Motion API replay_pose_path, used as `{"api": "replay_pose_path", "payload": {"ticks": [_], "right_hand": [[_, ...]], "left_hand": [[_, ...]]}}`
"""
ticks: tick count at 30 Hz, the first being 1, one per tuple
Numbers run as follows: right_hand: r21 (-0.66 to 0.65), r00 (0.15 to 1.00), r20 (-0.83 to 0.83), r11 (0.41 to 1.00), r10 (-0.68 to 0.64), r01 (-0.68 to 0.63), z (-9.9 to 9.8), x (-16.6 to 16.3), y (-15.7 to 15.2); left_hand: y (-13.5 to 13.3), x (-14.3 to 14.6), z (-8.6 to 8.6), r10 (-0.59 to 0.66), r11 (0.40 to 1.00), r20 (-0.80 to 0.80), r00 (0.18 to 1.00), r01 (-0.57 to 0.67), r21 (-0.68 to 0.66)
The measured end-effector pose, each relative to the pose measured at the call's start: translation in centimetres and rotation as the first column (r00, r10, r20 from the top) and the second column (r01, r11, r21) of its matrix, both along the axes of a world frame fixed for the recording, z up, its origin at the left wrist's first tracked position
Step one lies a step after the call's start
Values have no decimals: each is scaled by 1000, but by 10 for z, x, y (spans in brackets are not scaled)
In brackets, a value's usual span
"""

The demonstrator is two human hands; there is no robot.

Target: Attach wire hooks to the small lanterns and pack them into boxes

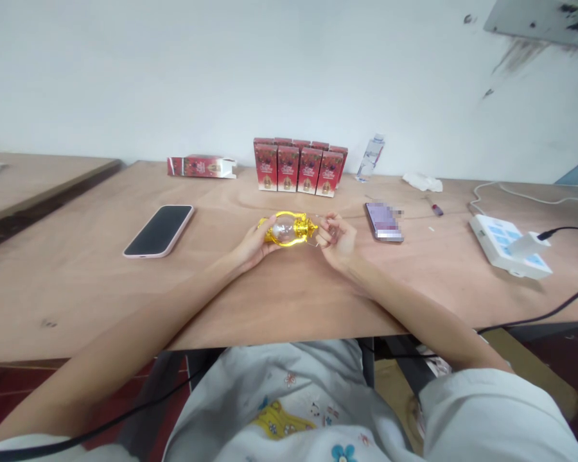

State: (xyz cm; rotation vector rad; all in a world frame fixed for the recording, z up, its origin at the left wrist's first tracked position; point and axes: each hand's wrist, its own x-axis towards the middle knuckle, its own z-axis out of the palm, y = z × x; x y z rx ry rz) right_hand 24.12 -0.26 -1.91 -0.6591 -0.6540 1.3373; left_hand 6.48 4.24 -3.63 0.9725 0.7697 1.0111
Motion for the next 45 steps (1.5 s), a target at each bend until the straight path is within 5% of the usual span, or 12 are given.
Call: {"api": "replay_pose_path", "payload": {"ticks": [12, 24, 45], "right_hand": [[8, 999, -29, 1000, 30, -30, 0, 0, -1], [108, 957, 285, 990, 57, -91, -6, -1, 1], [88, 961, 258, 988, 102, -128, -3, 2, 2]], "left_hand": [[-3, 2, 7, -32, 998, 7, 999, 33, -59], [-3, -1, 9, 51, 997, -47, 998, -49, 59], [-4, -3, 7, 2, 992, -6, 1000, -1, 125]]}}
